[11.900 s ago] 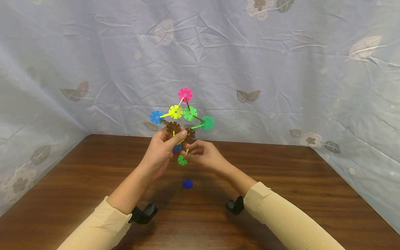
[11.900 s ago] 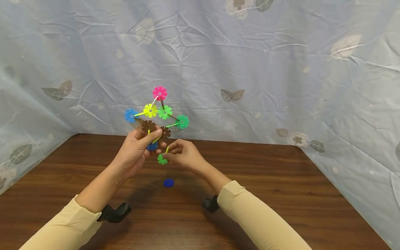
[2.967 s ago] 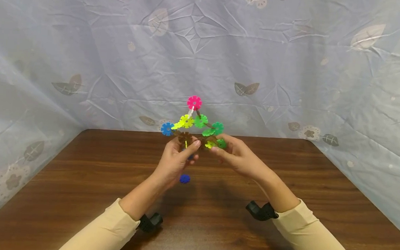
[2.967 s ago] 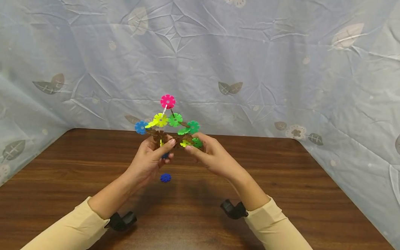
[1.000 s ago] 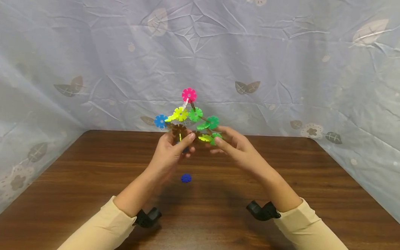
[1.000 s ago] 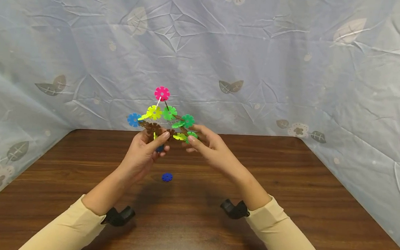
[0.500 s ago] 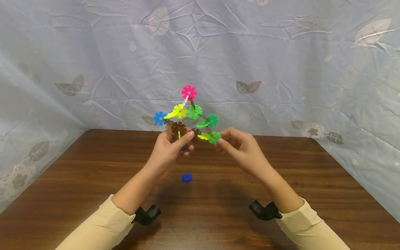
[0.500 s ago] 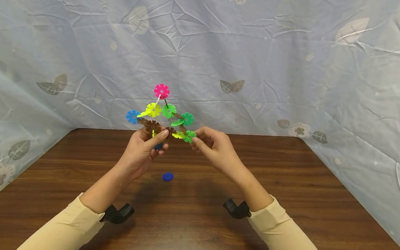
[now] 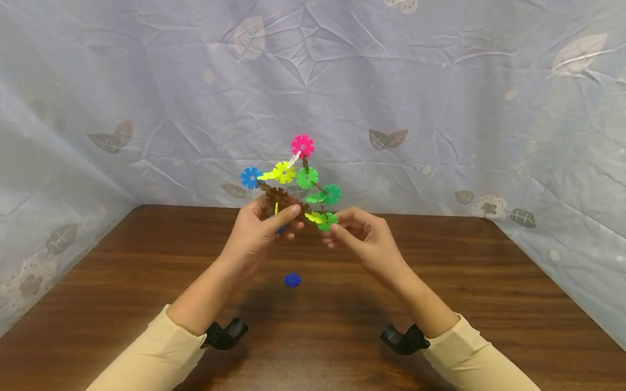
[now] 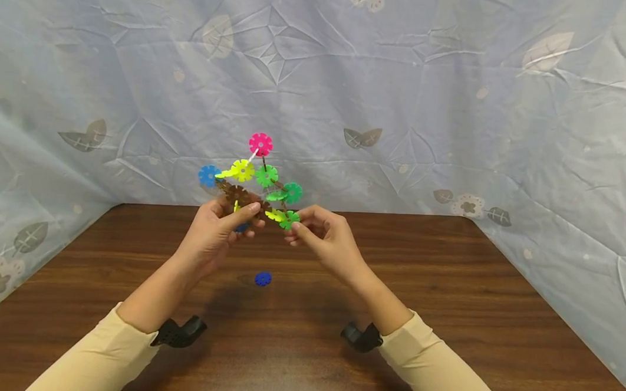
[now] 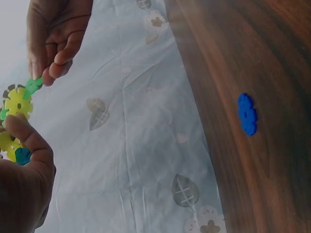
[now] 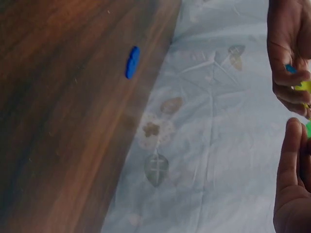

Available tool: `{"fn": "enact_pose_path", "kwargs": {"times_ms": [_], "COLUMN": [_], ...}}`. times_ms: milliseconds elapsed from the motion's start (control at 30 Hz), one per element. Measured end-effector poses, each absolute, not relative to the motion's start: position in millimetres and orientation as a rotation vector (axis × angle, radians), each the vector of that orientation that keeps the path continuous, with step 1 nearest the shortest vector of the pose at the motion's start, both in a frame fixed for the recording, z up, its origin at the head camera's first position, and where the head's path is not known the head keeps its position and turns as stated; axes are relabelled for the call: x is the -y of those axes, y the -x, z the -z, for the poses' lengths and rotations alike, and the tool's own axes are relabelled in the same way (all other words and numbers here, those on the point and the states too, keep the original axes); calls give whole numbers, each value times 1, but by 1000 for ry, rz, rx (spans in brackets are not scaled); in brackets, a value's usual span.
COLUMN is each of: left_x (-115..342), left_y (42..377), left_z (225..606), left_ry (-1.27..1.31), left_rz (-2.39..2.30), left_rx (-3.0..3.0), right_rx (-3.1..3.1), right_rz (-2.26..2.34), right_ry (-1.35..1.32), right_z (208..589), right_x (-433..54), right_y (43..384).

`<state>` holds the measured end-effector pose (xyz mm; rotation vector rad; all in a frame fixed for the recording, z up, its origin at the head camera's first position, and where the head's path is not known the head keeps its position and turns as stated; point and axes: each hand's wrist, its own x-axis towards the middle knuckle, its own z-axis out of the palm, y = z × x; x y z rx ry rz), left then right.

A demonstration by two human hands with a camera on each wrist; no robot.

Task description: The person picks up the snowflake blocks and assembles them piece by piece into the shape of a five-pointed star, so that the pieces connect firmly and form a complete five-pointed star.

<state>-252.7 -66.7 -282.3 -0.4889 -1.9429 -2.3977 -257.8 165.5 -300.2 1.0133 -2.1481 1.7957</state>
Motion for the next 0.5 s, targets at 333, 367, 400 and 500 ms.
{"fn": "enact_pose_path", "kwargs": {"times_ms": [333, 367, 400, 500], "left_x": [65, 63, 60, 50], "left_y": [255, 255, 256, 257], "left_z": [291, 294, 298, 310], "left_ry": [574, 587, 598, 655], "left_rz": [2600, 2613, 2618, 2595], "left_rx": [1745, 1716, 1700, 1700], "right_rx": [2014, 2010, 2004, 1985], "right_rz": [-1962, -1977, -1990, -2005], "right_ry": [-947, -932, -917, -881], "right_z": [312, 313, 313, 316], "right_x": [-155, -154, -153, -150], "right_y": [257, 257, 256, 255]}}
